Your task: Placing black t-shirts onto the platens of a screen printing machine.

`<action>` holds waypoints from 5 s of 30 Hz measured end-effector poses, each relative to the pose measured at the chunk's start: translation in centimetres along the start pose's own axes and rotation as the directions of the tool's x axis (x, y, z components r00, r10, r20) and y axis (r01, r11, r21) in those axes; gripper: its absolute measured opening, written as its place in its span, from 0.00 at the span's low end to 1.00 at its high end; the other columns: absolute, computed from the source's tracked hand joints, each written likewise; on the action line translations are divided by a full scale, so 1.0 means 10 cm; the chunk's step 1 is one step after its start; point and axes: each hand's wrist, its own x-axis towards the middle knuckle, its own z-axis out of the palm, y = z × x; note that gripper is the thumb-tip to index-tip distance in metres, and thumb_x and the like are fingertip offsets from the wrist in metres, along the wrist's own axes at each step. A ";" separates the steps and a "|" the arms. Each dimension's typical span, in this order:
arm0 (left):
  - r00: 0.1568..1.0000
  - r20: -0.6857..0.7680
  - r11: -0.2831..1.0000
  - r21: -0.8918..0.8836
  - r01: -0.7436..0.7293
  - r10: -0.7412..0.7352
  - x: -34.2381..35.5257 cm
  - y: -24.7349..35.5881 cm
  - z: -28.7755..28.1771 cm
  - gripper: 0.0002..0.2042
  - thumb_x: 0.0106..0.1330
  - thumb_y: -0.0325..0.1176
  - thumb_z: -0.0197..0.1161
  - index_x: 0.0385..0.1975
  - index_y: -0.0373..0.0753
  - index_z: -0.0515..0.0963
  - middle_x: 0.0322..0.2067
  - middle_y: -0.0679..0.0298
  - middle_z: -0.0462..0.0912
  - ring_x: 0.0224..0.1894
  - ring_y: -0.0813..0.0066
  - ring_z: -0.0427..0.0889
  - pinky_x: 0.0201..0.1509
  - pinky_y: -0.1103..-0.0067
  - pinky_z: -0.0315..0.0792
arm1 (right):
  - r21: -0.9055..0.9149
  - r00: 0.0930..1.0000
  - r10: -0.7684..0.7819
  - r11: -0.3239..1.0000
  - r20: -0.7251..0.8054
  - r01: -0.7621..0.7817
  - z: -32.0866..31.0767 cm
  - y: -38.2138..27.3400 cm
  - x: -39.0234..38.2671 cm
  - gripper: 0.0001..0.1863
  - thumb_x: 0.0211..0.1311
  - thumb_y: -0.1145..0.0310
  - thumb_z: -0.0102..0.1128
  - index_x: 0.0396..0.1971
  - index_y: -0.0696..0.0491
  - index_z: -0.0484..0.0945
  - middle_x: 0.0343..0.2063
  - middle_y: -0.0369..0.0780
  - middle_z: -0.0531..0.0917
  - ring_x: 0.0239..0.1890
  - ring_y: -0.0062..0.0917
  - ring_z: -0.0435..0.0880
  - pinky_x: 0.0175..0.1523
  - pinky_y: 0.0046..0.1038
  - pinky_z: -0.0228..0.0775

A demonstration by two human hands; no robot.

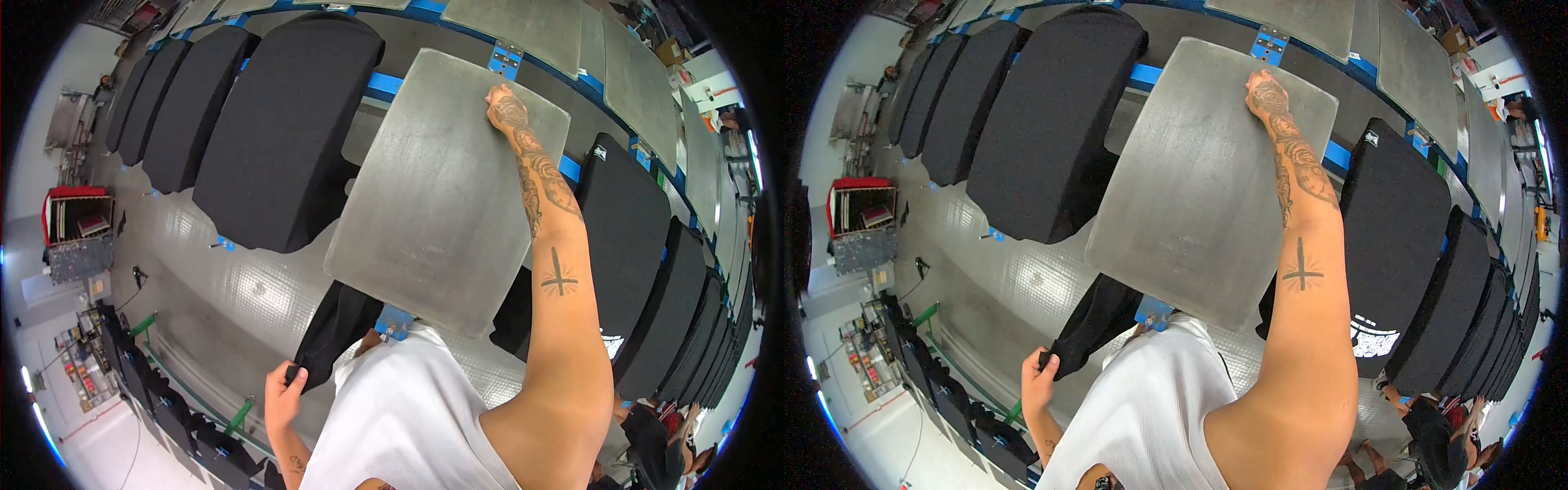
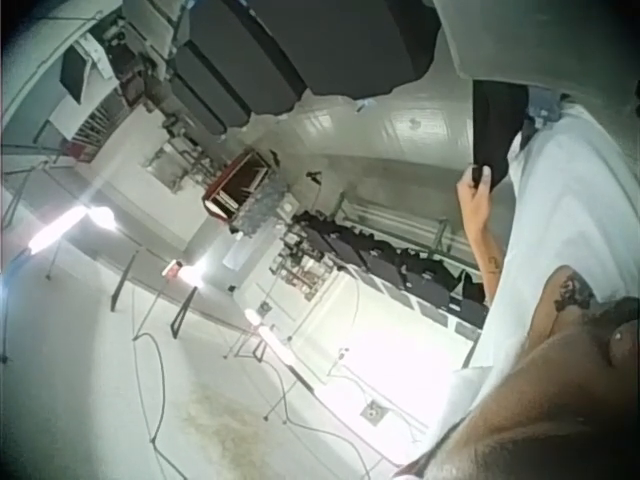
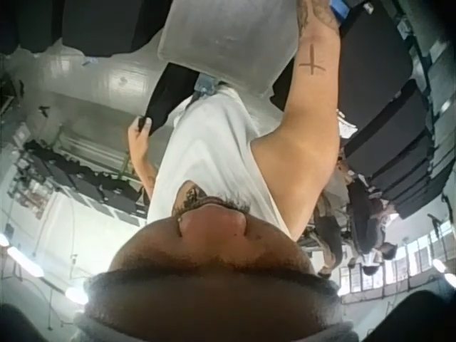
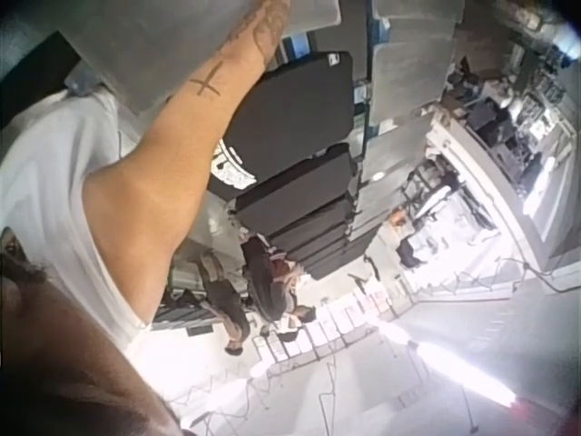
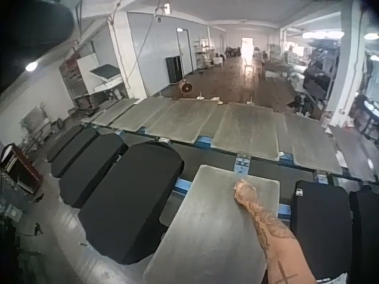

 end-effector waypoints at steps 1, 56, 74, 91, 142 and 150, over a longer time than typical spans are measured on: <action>1.000 -0.010 1.000 -0.015 0.006 -0.006 -0.03 -0.02 0.00 0.16 0.62 0.33 0.61 0.18 0.35 0.63 0.15 0.74 0.59 0.22 0.86 0.56 0.23 0.82 0.52 | 0.005 1.000 -0.006 1.000 0.001 0.006 0.00 -0.03 0.01 0.12 0.62 0.63 0.51 0.42 0.51 0.76 0.43 0.46 0.81 0.54 0.38 0.75 0.55 0.40 0.68; 0.716 0.239 0.745 -0.049 -0.666 0.656 0.85 0.38 -0.84 0.13 0.54 0.36 0.67 0.19 0.33 0.73 0.14 0.68 0.68 0.22 0.80 0.63 0.27 0.79 0.56 | 0.562 0.881 0.444 0.776 -0.163 -0.286 -0.69 -0.65 -3.24 0.07 0.55 0.66 0.61 0.30 0.53 0.82 0.26 0.43 0.83 0.29 0.30 0.83 0.38 0.30 0.74; 0.949 -0.034 0.949 -0.002 -0.315 0.314 0.89 0.89 -0.31 0.19 0.54 0.43 0.67 0.18 0.31 0.72 0.13 0.69 0.65 0.20 0.83 0.63 0.24 0.80 0.56 | 0.250 0.907 0.299 0.941 -0.297 -0.228 -0.06 -0.03 -0.16 0.08 0.55 0.61 0.59 0.30 0.48 0.81 0.32 0.39 0.82 0.39 0.35 0.82 0.43 0.37 0.73; 0.940 -0.047 0.941 0.049 -0.335 0.337 0.68 0.88 -0.14 0.17 0.55 0.40 0.65 0.19 0.31 0.72 0.12 0.68 0.66 0.19 0.83 0.63 0.23 0.81 0.55 | 0.412 0.941 0.245 0.902 -0.235 -0.132 0.00 0.26 -0.15 0.05 0.58 0.71 0.52 0.33 0.55 0.73 0.28 0.45 0.81 0.32 0.33 0.83 0.37 0.33 0.75; 0.096 0.854 0.698 -0.348 -0.625 0.512 -1.23 0.16 1.33 0.11 0.54 0.31 0.67 0.24 0.32 0.73 0.20 0.70 0.69 0.21 0.86 0.63 0.24 0.84 0.54 | -0.381 -0.007 -0.473 0.719 -0.881 -0.581 -4.60 -0.29 -9.96 0.11 0.61 0.71 0.52 0.40 0.57 0.65 0.25 0.42 0.66 0.25 0.29 0.67 0.25 0.30 0.61; 0.033 0.887 0.676 -0.327 -0.660 0.461 -2.11 0.41 1.87 0.12 0.61 0.34 0.64 0.23 0.33 0.70 0.18 0.72 0.64 0.23 0.83 0.59 0.26 0.81 0.56 | 0.613 -0.328 0.597 0.367 -0.732 -0.700 -3.78 3.29 -11.24 0.22 0.42 0.65 0.66 0.40 0.58 0.79 0.36 0.49 0.83 0.42 0.37 0.82 0.47 0.35 0.73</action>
